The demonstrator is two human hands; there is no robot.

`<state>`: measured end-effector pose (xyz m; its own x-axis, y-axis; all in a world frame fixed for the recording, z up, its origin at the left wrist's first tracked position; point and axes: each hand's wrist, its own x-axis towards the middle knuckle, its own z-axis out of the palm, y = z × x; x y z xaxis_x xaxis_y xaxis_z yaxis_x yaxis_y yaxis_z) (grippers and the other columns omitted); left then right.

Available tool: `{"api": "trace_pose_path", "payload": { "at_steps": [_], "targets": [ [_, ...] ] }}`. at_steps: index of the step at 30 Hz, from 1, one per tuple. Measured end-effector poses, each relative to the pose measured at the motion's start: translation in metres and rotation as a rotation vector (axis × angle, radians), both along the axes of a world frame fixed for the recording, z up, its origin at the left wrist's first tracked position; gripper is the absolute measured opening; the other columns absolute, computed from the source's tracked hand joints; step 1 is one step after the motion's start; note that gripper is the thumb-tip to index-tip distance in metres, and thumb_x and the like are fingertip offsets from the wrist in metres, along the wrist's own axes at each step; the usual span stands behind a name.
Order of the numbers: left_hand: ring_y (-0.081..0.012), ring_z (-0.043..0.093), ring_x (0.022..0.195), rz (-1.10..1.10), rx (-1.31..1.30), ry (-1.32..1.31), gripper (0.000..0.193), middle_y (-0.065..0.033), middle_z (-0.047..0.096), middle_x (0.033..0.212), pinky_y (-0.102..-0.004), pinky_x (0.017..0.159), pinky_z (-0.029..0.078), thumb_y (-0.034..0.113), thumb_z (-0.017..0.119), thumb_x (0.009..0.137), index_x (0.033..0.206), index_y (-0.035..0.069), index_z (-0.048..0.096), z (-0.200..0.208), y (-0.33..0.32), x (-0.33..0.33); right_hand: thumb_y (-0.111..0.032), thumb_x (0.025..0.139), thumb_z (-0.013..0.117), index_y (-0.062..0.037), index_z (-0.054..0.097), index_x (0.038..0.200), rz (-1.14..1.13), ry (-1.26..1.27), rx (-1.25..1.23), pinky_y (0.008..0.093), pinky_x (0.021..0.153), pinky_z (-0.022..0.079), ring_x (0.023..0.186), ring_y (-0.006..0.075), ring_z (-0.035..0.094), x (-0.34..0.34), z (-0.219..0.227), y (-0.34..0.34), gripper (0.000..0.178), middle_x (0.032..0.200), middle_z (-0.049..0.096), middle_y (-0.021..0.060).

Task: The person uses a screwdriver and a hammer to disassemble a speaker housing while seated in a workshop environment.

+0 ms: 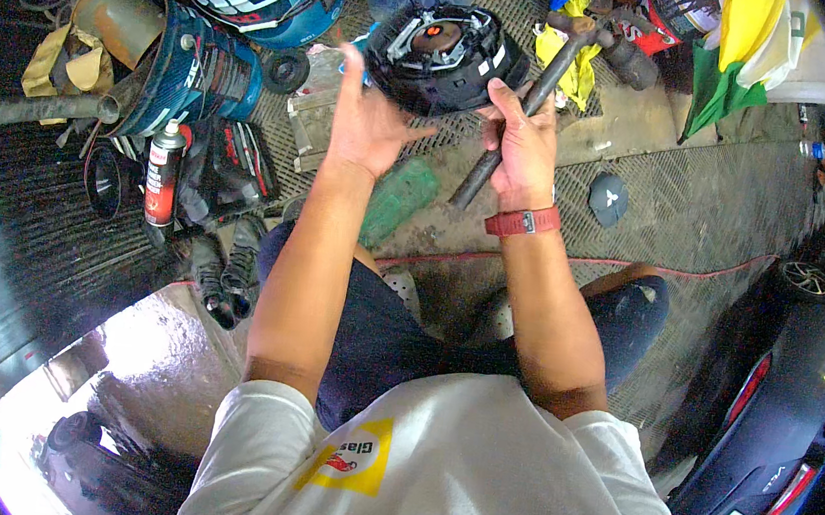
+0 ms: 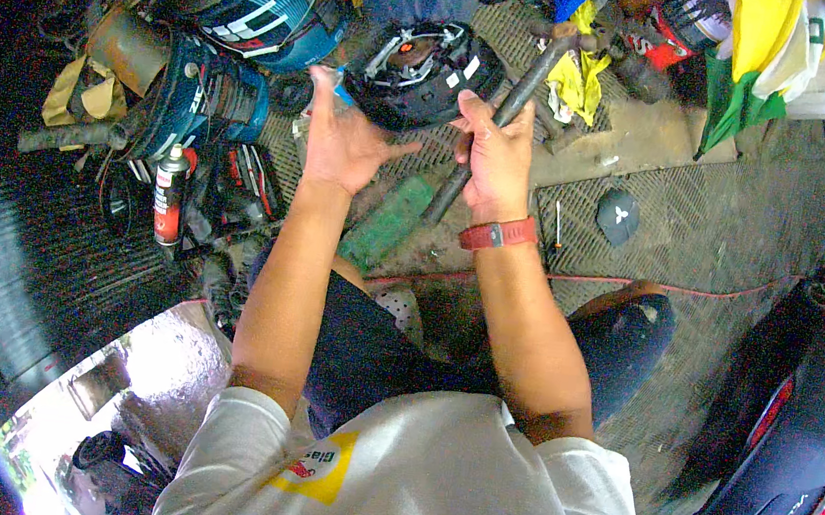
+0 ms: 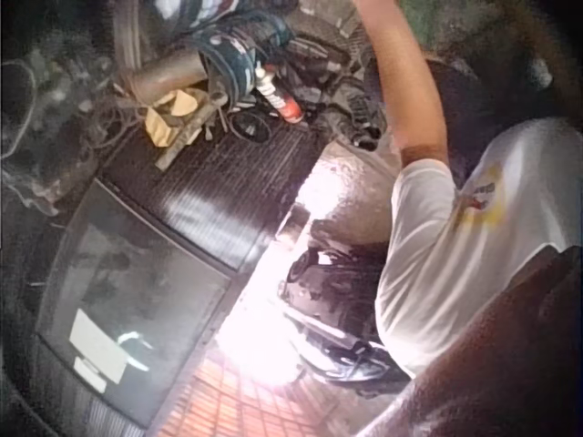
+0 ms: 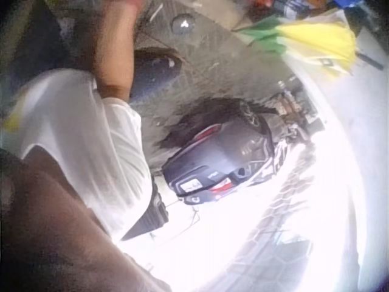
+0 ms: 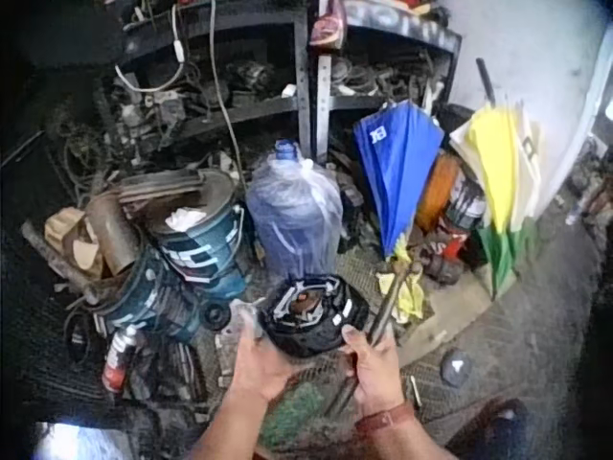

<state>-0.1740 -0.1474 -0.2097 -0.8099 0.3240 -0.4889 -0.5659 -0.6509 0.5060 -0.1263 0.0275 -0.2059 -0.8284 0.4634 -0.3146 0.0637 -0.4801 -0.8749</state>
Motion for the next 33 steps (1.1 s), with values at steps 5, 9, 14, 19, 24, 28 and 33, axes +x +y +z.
{"api": "trace_pose_path", "payload": {
  "at_steps": [5, 9, 14, 19, 24, 28, 33],
  "targets": [
    [-0.0402, 0.021, 0.170, 0.039, -0.506, 0.135, 0.126, -0.0251, 0.029, 0.181, -0.0682, 0.133, 0.012, 0.095, 0.055, 0.091, 0.175, 0.005, 0.028, -0.043, -0.028, -0.016, -0.015, 0.092, 0.090, -0.0139, 0.056, 0.110, 0.158, -0.048, 0.109, 0.0258, 0.045, 0.040, 0.056, 0.0088, 0.055, 0.007, 0.005, 0.029, 0.039, 0.076, 0.062, -0.0020],
    [-0.0367, 0.043, 0.159, -0.125, -0.879, 0.473, 0.095, -0.0216, 0.050, 0.168, -0.0524, 0.130, 0.031, 0.065, 0.077, 0.097, 0.166, 0.007, 0.047, -0.039, -0.020, -0.016, -0.013, 0.094, 0.088, -0.0138, 0.058, 0.119, 0.294, -0.098, 0.098, 0.0243, 0.046, 0.037, 0.062, 0.0060, 0.052, 0.024, -0.006, 0.063, 0.039, 0.084, 0.057, -0.0058],
    [-0.0282, 0.064, 0.132, -0.540, -1.202, 0.949, 0.069, -0.0107, 0.067, 0.139, -0.0434, 0.113, 0.050, 0.038, 0.091, 0.091, 0.150, 0.014, 0.065, -0.006, -0.009, -0.003, -0.015, 0.093, 0.089, -0.0132, 0.059, 0.136, 0.431, -0.191, 0.104, 0.0237, 0.046, 0.038, 0.060, 0.0051, 0.049, 0.039, -0.003, 0.091, 0.053, 0.090, 0.056, -0.0063],
    [-0.0292, 0.063, 0.133, -0.575, -1.144, 1.006, 0.072, -0.0113, 0.066, 0.140, -0.0454, 0.113, 0.052, 0.029, 0.093, 0.086, 0.149, 0.014, 0.063, -0.014, -0.005, 0.007, -0.021, 0.089, 0.091, -0.0133, 0.053, 0.156, 0.504, -0.223, 0.127, 0.0239, 0.047, 0.039, 0.059, 0.0058, 0.051, 0.045, -0.012, 0.110, 0.078, 0.093, 0.059, -0.0067],
    [-0.0364, 0.052, 0.150, -0.692, -1.098, 1.039, 0.093, -0.0170, 0.055, 0.156, -0.0486, 0.127, 0.043, 0.032, 0.096, 0.081, 0.161, 0.016, 0.050, -0.018, -0.001, 0.013, -0.023, 0.088, 0.091, -0.0128, 0.055, 0.154, 0.477, -0.224, 0.131, 0.0247, 0.047, 0.038, 0.057, 0.0075, 0.050, 0.046, -0.025, 0.118, 0.076, 0.087, 0.056, -0.0065],
    [-0.0391, 0.042, 0.158, -0.741, -1.071, 1.083, 0.114, -0.0185, 0.047, 0.165, -0.0507, 0.133, 0.035, 0.037, 0.099, 0.073, 0.168, 0.018, 0.041, -0.012, 0.004, 0.018, -0.018, 0.092, 0.089, -0.0112, 0.060, 0.137, 0.449, -0.211, 0.084, 0.0244, 0.048, 0.038, 0.056, 0.0070, 0.049, 0.045, -0.037, 0.121, 0.054, 0.087, 0.056, -0.0062],
    [-0.0434, 0.038, 0.160, -0.792, -1.113, 1.115, 0.124, -0.0194, 0.044, 0.168, -0.0549, 0.135, 0.030, 0.039, 0.101, 0.067, 0.171, 0.021, 0.037, -0.015, 0.008, 0.024, -0.018, 0.093, 0.090, -0.0090, 0.058, 0.143, 0.465, -0.217, 0.056, 0.0239, 0.049, 0.039, 0.059, 0.0056, 0.051, 0.047, -0.033, 0.117, 0.060, 0.088, 0.058, -0.0067]
  ]
}}
